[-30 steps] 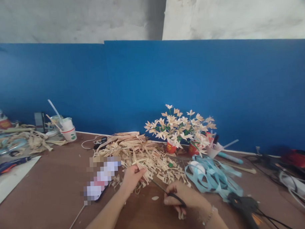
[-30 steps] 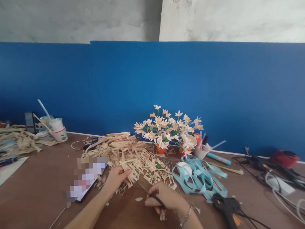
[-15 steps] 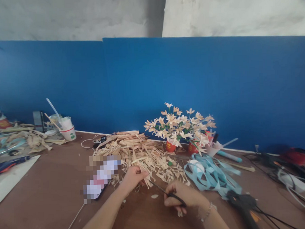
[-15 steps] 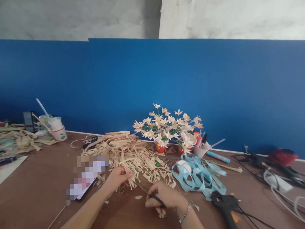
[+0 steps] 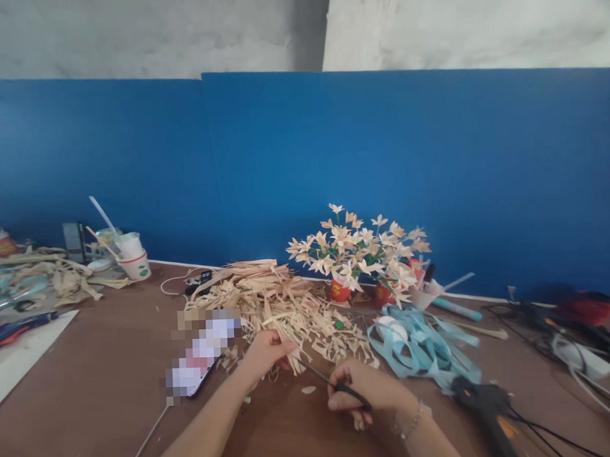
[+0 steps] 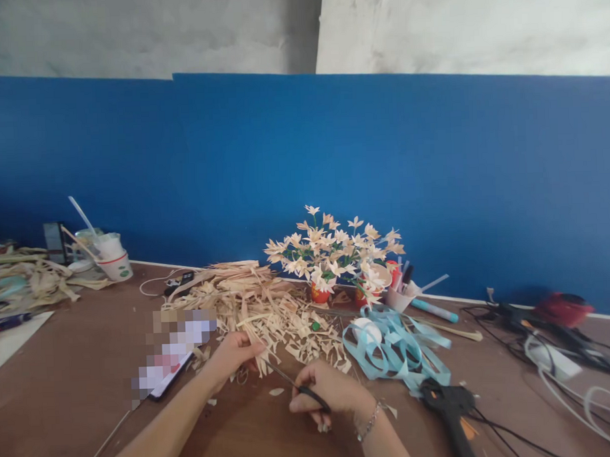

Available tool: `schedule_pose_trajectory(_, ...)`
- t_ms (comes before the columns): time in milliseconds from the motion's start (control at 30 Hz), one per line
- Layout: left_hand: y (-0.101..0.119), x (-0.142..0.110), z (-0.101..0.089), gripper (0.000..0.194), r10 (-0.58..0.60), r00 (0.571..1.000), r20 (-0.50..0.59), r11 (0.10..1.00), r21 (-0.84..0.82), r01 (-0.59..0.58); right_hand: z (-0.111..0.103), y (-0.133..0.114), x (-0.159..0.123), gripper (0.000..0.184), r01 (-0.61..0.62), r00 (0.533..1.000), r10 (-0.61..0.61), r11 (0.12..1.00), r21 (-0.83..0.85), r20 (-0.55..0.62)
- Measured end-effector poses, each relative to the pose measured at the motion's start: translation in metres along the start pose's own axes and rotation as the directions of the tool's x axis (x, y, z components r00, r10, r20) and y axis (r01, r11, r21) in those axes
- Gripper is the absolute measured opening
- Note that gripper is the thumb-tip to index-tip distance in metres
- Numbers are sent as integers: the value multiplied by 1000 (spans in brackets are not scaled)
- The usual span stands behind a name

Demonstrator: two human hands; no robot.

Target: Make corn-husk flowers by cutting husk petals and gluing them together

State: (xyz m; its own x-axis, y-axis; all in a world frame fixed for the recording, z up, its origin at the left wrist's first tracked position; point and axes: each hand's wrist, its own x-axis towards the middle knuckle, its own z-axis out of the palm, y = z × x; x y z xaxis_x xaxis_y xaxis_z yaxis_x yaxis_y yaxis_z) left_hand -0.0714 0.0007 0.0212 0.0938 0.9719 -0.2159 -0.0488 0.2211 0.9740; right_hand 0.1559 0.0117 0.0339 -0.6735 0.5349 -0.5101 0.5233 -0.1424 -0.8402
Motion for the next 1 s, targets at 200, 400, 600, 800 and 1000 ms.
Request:
schedule_pose_trajectory(200, -1, 0, 2, 31, 13, 1000, 12, 1000, 9, -13, 1, 0, -1, 18, 20, 999, -21, 999, -28, -25)
schedule_pose_trajectory(400, -8, 1, 2, 29, 12, 1000, 15, 998, 62, -13, 1, 0, -2, 15, -19, 999, 17, 999, -41, -49)
schedule_pose_trajectory(600, -11, 3, 3, 32, 8, 1000, 0, 995, 98, -8, -2, 5, 2, 17, -24, 999, 22, 998, -64, -28)
schedule_pose_trajectory(800, -8, 2, 4, 33, -2, 1000, 18, 998, 61, 1, 0, 6, 3, 15, -21, 999, 20, 999, -41, -46)
schedule_pose_trajectory(1000, -9, 2, 5, 31, 4, 1000, -10, 997, 82, -3, 0, 0, -1, 11, -24, 998, 20, 997, -72, -63)
